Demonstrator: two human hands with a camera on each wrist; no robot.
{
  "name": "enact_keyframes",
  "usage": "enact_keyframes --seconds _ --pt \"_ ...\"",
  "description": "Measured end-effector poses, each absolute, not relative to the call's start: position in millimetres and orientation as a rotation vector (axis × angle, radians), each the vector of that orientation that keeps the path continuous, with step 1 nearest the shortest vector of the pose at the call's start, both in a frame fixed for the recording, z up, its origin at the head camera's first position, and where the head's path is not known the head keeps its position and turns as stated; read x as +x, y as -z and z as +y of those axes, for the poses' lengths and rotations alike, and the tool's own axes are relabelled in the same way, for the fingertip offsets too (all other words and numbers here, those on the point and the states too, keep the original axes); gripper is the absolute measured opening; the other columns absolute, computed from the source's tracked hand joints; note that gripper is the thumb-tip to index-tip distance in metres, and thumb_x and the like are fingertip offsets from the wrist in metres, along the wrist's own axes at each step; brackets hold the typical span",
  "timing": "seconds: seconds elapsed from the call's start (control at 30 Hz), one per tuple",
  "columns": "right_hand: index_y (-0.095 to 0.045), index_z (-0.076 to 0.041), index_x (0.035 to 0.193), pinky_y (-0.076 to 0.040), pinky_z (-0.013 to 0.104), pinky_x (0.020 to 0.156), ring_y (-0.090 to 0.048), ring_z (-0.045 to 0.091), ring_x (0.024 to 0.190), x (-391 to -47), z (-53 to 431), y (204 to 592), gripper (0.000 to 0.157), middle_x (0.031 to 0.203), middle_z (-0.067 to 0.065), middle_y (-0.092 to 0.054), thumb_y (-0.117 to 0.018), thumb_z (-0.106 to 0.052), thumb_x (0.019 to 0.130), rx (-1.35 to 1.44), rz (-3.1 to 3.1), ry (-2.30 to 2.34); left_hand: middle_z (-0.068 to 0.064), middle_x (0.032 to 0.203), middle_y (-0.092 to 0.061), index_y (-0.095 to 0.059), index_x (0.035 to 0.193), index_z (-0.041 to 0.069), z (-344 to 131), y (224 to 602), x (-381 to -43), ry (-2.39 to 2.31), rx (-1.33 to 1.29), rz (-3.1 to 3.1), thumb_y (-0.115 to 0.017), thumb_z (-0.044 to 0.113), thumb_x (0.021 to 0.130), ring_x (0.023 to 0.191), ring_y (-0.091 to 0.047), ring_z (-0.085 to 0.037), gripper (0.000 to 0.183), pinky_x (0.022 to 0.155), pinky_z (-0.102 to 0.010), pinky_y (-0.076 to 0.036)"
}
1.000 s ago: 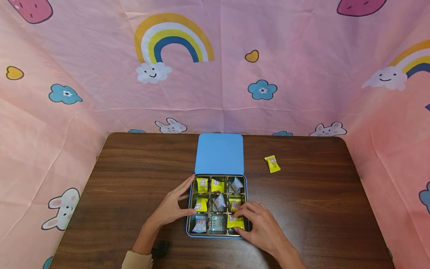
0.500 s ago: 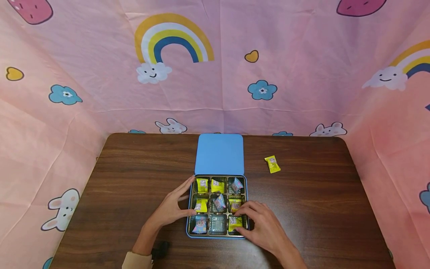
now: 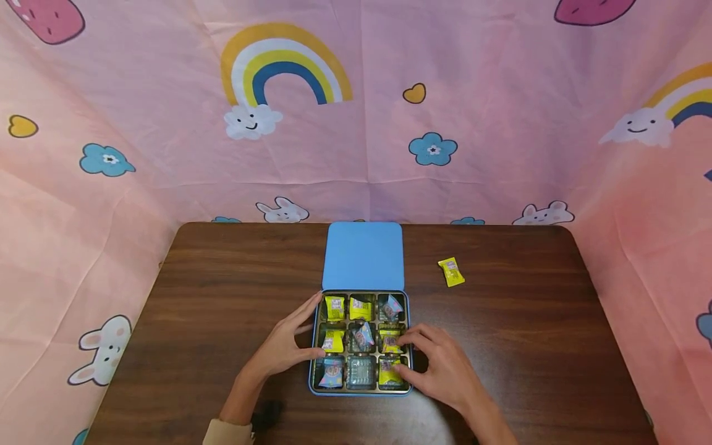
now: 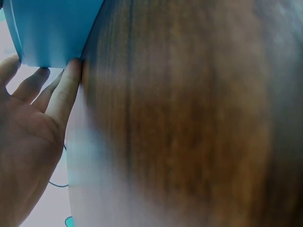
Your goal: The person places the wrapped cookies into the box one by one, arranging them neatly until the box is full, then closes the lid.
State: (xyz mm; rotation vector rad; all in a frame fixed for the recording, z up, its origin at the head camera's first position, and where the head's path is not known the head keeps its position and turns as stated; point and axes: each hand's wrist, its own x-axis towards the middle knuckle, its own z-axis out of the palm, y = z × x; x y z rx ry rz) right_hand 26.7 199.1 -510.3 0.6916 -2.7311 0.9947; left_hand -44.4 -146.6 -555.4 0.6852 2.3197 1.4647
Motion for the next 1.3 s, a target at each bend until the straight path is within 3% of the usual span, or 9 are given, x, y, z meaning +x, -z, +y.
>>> enact_keyframes --seconds 0.23,0.5,0.77,1.07,1.3 --pt "-0.072 -0.024 0.104 -0.050 0.034 0.073 -0.059 0.009 0.083 24 203 511 0.034 0.109 -0.017 -0.062 -0.088 -0.028 0.075 0.679 -2.710 -0.985 -0.001 0.167 -0.012 -0.016 0.161 0.025 -146 557 -44 -1.460 0.690 2.323 -0.083 0.031 0.082 0.149 -0.021 -0.021 0.104 0.106 -0.042 -0.044" --pt "-0.073 -0.023 0.104 -0.049 0.033 0.072 -0.058 0.009 0.082 19 208 509 0.032 0.106 -0.016 -0.062 -0.087 -0.031 0.076 0.648 -2.734 -0.947 -0.007 0.166 -0.013 -0.016 0.161 0.022 -146 557 -44 -1.464 0.726 2.352 -0.082 0.030 0.083 0.148 -0.023 -0.030 0.102 0.102 -0.047 -0.047" --pt "-0.074 -0.024 0.103 -0.051 0.037 0.072 -0.059 0.011 0.084 10 216 506 0.033 0.104 -0.014 -0.062 -0.088 -0.034 0.075 0.540 -2.817 -0.890 -0.006 0.166 -0.013 -0.016 0.161 0.023 -148 557 -42 -1.461 0.688 2.322 -0.082 0.032 0.083 0.149 -0.022 -0.028 0.103 0.104 -0.045 -0.046" --pt "-0.071 -0.028 0.104 -0.051 0.036 0.071 -0.058 0.009 0.084 -2 224 506 0.035 0.105 -0.015 -0.062 -0.088 -0.032 0.074 0.605 -2.757 -0.874 -0.003 0.166 -0.014 -0.017 0.161 0.025 -149 558 -43 -1.472 0.683 2.331 -0.083 0.031 0.082 0.149 -0.022 -0.025 0.102 0.104 -0.045 -0.045" --pt "-0.073 -0.022 0.105 -0.050 0.038 0.072 -0.057 0.007 0.086 -7 229 506 0.034 0.104 -0.014 -0.063 -0.088 -0.030 0.075 0.614 -2.737 -0.857 -0.002 0.166 -0.014 -0.017 0.161 0.028 -147 557 -43 -1.465 0.685 2.338 -0.083 0.033 0.082 0.149 -0.023 -0.024 0.102 0.104 -0.044 -0.045"
